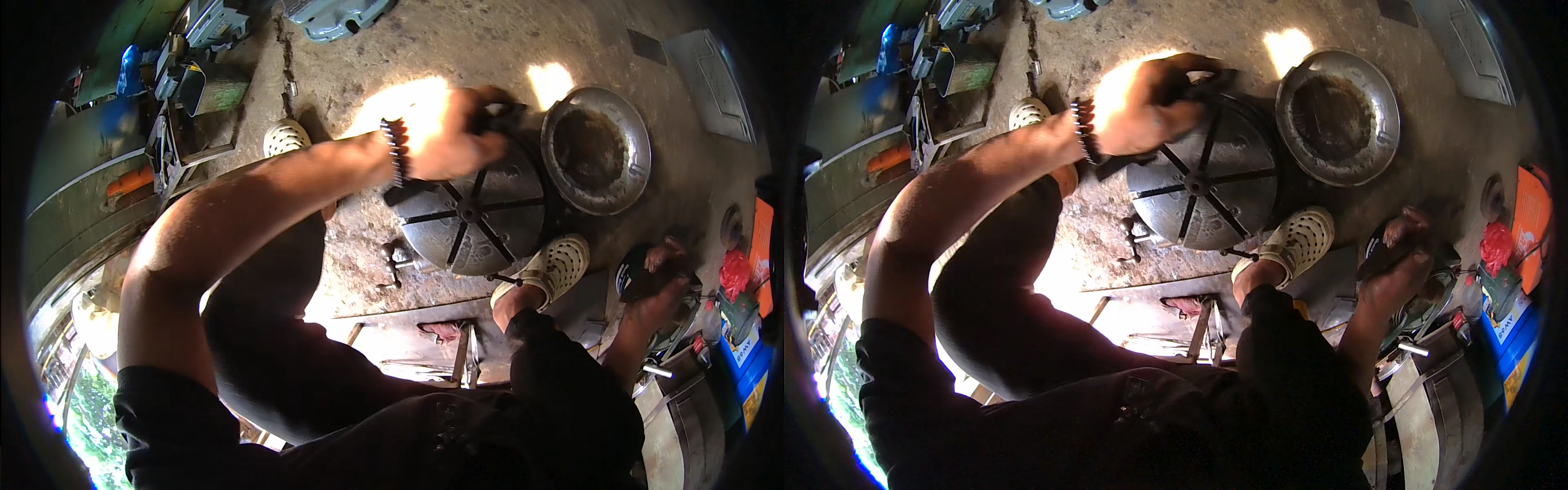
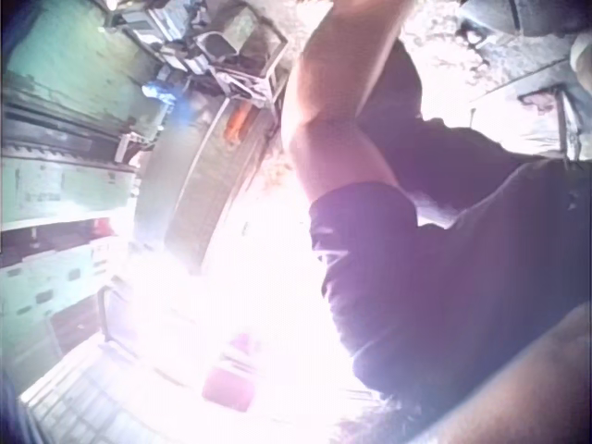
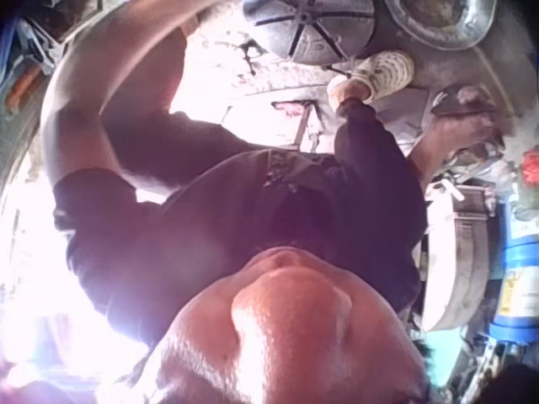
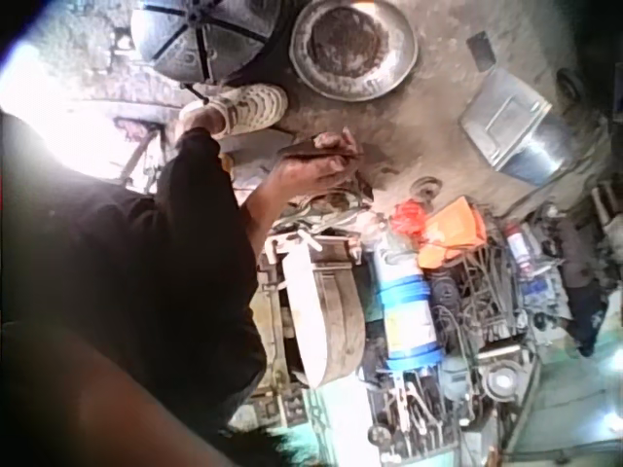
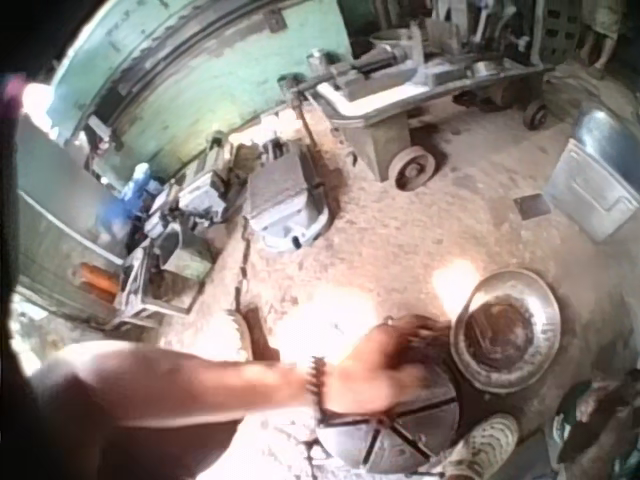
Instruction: The person sits on the floor and scrubs a circular metal part with a wire brush, then wipes it with a cloth. They repeatedly scrub and wipe the part, occasionally flipping it over to clean different sides.
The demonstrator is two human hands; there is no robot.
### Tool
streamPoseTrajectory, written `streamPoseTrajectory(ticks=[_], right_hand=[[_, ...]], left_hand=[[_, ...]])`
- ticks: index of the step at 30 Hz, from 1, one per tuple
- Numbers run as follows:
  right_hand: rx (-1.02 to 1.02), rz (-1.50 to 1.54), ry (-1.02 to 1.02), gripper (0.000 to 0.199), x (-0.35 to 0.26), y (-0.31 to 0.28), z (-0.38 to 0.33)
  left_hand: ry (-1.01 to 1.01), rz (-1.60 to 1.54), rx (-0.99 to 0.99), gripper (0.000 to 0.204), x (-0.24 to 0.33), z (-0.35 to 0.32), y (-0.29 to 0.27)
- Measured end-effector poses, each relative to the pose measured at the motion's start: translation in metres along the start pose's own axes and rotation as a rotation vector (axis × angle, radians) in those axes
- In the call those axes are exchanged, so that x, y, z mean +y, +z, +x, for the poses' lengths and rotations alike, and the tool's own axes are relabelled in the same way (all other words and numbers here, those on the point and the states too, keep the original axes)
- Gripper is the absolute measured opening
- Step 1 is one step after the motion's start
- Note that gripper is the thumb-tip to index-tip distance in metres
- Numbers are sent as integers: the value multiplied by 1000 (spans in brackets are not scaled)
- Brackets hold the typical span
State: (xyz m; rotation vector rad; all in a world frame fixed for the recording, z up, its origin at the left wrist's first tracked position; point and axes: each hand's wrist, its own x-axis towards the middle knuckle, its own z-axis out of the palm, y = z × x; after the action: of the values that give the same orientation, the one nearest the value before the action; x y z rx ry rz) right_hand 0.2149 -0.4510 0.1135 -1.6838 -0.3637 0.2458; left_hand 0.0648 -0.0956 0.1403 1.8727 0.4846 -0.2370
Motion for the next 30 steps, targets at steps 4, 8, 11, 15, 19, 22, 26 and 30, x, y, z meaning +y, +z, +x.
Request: streamPoseTrajectory(ticks=[4,8,11,15,19,22,26,30], right_hand=[[-126,-136,-7,73,-6,24,6],[-256,-362,-39,79,-12,44,14],[-294,-447,36,80,-20,51,23],[-428,-473,5,73,-35,79,46],[-522,-494,-97,65,-55,101,74],[-618,-512,-43,48,-57,119,91],[-777,-506,-80,31,-35,179,97],[-799,-386,-25,30,-23,214,80]], left_hand=[[-68,575,-259,60,-69,-5,-39],[114,860,-219,67,-137,-15,-6],[118,894,-219,59,-151,-11,-19],[54,1078,-324,41,-215,-24,-28],[-142,853,-181,35,-245,-88,-61],[-78,877,164,40,-238,-98,-86],[177,780,456,48,-235,-81,-85],[602,651,344,55,-206,-44,-62]])
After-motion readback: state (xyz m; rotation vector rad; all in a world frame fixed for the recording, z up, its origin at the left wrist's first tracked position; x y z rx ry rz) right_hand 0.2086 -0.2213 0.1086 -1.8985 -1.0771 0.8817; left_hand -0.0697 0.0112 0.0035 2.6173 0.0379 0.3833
